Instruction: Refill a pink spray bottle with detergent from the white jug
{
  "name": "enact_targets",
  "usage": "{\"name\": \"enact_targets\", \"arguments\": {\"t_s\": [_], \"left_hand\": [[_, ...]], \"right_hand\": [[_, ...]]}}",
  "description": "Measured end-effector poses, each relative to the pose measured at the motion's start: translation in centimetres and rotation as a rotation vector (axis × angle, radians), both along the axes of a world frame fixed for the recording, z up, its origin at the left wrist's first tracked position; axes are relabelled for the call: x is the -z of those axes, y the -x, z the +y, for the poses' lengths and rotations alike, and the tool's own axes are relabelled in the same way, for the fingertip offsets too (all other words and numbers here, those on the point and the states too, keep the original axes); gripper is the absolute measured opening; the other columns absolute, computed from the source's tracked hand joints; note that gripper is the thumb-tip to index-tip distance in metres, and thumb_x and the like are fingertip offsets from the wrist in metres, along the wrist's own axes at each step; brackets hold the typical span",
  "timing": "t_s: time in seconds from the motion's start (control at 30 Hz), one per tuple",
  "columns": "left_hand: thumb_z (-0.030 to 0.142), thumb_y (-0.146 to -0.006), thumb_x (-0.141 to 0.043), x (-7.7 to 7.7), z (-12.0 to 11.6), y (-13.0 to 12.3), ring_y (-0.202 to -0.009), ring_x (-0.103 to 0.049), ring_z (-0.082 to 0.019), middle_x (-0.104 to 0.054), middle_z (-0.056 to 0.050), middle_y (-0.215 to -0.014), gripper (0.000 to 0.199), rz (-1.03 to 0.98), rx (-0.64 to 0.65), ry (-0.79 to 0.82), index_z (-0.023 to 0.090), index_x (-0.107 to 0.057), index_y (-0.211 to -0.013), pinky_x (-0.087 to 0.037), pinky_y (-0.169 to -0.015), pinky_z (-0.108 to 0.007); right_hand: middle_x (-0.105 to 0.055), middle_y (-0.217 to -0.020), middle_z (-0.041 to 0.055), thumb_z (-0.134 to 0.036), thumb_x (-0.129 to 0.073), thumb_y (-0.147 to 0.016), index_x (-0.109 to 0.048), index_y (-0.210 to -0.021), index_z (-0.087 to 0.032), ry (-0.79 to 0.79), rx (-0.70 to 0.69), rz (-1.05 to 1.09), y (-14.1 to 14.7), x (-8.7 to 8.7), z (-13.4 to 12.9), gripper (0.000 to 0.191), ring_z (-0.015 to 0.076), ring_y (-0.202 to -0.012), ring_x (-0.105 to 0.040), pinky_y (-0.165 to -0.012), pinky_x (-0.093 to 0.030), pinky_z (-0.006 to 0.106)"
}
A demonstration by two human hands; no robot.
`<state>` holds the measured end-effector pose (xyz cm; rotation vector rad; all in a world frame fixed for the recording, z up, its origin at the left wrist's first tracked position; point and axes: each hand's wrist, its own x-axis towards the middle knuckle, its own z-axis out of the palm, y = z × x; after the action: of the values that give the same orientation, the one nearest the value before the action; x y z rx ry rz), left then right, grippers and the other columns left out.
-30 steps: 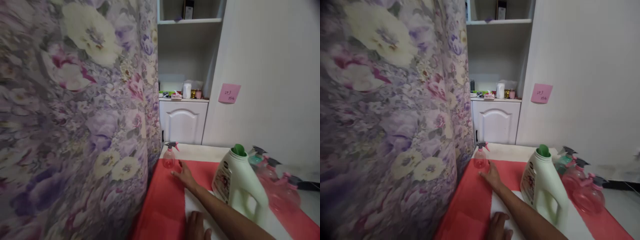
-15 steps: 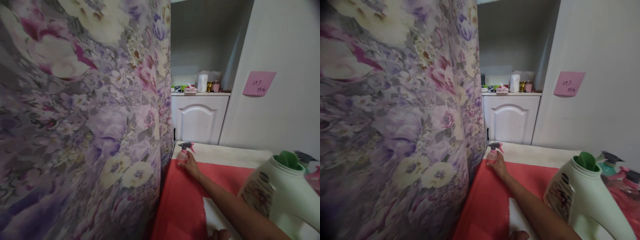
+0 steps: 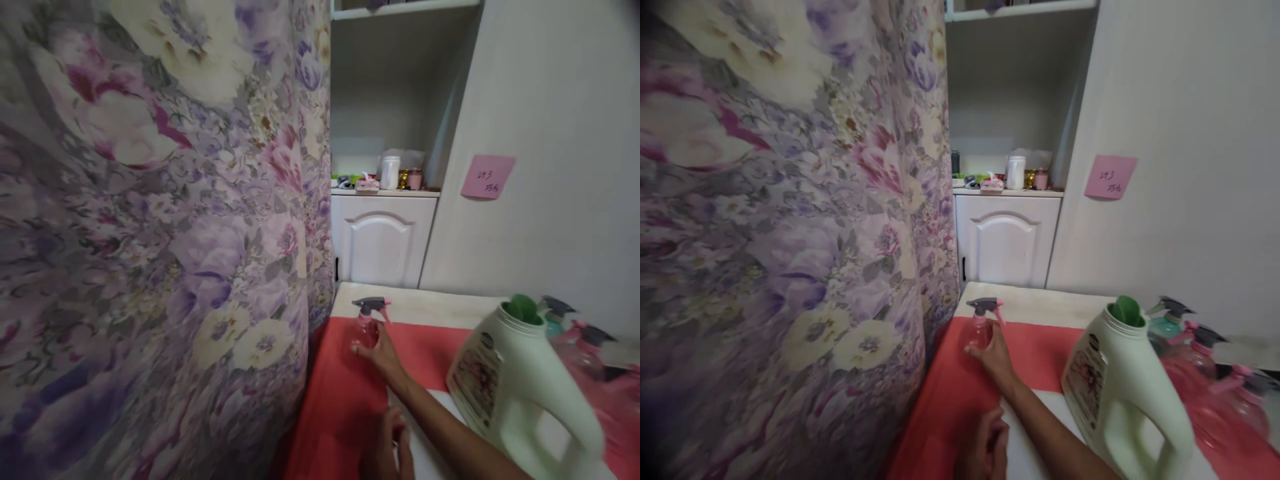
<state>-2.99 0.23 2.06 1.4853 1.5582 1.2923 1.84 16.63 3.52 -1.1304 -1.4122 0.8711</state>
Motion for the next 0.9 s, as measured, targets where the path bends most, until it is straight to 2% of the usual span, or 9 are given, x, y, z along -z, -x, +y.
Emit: {"name": "enact_targets", "arguments": {"t_s": [0.1, 0.2, 0.3, 0.4, 0.53, 0.63, 0.7, 0.8, 0.9], "left_hand": [[0.043, -0.085, -0.048, -2.1, -0.1, 1.4, -0.090, -0.068, -0.023, -0.074, -0.012, -0.100, 0.034, -0.192, -0.195, -0.153, 0.019, -0.067, -0.100, -0.053, -0.083, -0.033], [0.051, -0.075, -0.058, -4.4, -0.1, 2.3, -0.093, -0.068, -0.027, -0.073, -0.013, -0.099, 0.042, -0.329, -0.255, -0.082, 0.017, -0.067, -0.098, -0.054, -0.082, -0.038], [0.054, -0.072, -0.064, -5.2, -0.2, 1.7, -0.097, -0.068, -0.028, -0.074, -0.012, -0.099, 0.044, -0.494, -0.063, -0.028, 0.017, -0.069, -0.093, -0.053, -0.088, -0.040], [0.055, -0.073, -0.067, -4.1, -0.9, -0.2, -0.105, -0.066, -0.030, -0.074, -0.011, -0.107, 0.047, -0.644, 0.182, 0.063, 0.018, -0.070, -0.101, -0.048, -0.097, -0.042], [0.050, -0.075, -0.069, -2.5, -2.8, -2.7, -0.121, -0.056, -0.032, -0.069, -0.012, -0.122, 0.045, -0.705, 0.319, 0.173, 0.019, -0.070, -0.107, -0.040, -0.106, -0.045], [0.046, -0.085, -0.060, -3.1, -4.2, -3.7, -0.121, -0.056, -0.030, -0.068, -0.012, -0.123, 0.038, -0.754, 0.573, 0.185, 0.018, -0.071, -0.109, -0.040, -0.106, -0.043], [0.045, -0.086, -0.058, -3.7, -4.7, -3.9, -0.118, -0.058, -0.030, -0.069, -0.012, -0.121, 0.037, -0.801, 0.671, 0.197, 0.019, -0.071, -0.109, -0.042, -0.104, -0.043], [0.045, -0.083, -0.063, -3.7, -4.8, -4.0, -0.117, -0.058, -0.031, -0.070, -0.012, -0.117, 0.035, -0.838, 0.700, 0.239, 0.020, -0.073, -0.104, -0.043, -0.103, -0.043], [0.045, -0.077, -0.070, -2.6, -4.4, -4.1, -0.113, -0.061, -0.031, -0.073, -0.011, -0.107, 0.033, -0.875, 0.654, 0.288, 0.020, -0.074, -0.097, -0.044, -0.101, -0.044]], "right_hand": [[-0.062, -0.116, 0.0089, -0.026, -0.076, -0.058, -0.049, -0.116, -0.020, -0.002, -0.006, -0.021, -2.9, -0.5, -6.2, 0.064, 0.0295, -0.110, -0.057, -0.098, -0.044, 0.042], [-0.062, -0.118, 0.0068, -0.029, -0.078, -0.060, -0.049, -0.121, -0.022, -0.001, -0.098, -0.014, -6.5, -1.5, -12.6, 0.068, 0.0281, -0.110, -0.058, -0.099, -0.043, 0.040], [-0.061, -0.118, 0.0066, -0.037, -0.077, -0.064, -0.050, -0.122, -0.023, 0.055, -0.253, 0.060, -9.9, -2.3, -17.9, 0.066, 0.0290, -0.112, -0.056, -0.100, -0.041, 0.041], [-0.059, -0.121, 0.0075, -0.044, -0.079, -0.064, -0.050, -0.125, -0.024, 0.107, -0.295, 0.148, -12.2, -1.9, -21.5, 0.070, 0.0306, -0.115, -0.054, -0.102, -0.039, 0.044], [-0.060, -0.120, 0.0083, -0.046, -0.080, -0.063, -0.052, -0.123, -0.024, 0.130, -0.347, 0.267, -13.6, -1.1, -24.3, 0.070, 0.0320, -0.114, -0.055, -0.099, -0.040, 0.046], [-0.060, -0.125, 0.0085, -0.044, -0.081, -0.064, -0.052, -0.124, -0.025, 0.089, -0.403, 0.367, -14.0, -1.5, -25.3, 0.069, 0.0320, -0.118, -0.054, -0.102, -0.038, 0.047], [-0.059, -0.128, 0.0087, -0.042, -0.082, -0.062, -0.053, -0.124, -0.025, 0.075, -0.414, 0.389, -14.2, -1.8, -25.6, 0.070, 0.0321, -0.121, -0.053, -0.104, -0.036, 0.047], [-0.059, -0.127, 0.0094, -0.041, -0.085, -0.057, -0.055, -0.124, -0.024, 0.109, -0.406, 0.366, -14.4, -1.6, -25.8, 0.075, 0.0337, -0.123, -0.051, -0.105, -0.036, 0.048], [-0.057, -0.128, 0.0093, -0.042, -0.085, -0.053, -0.054, -0.128, -0.025, 0.134, -0.344, 0.296, -14.5, -0.9, -25.7, 0.083, 0.0348, -0.125, -0.047, -0.107, -0.033, 0.049]]}}
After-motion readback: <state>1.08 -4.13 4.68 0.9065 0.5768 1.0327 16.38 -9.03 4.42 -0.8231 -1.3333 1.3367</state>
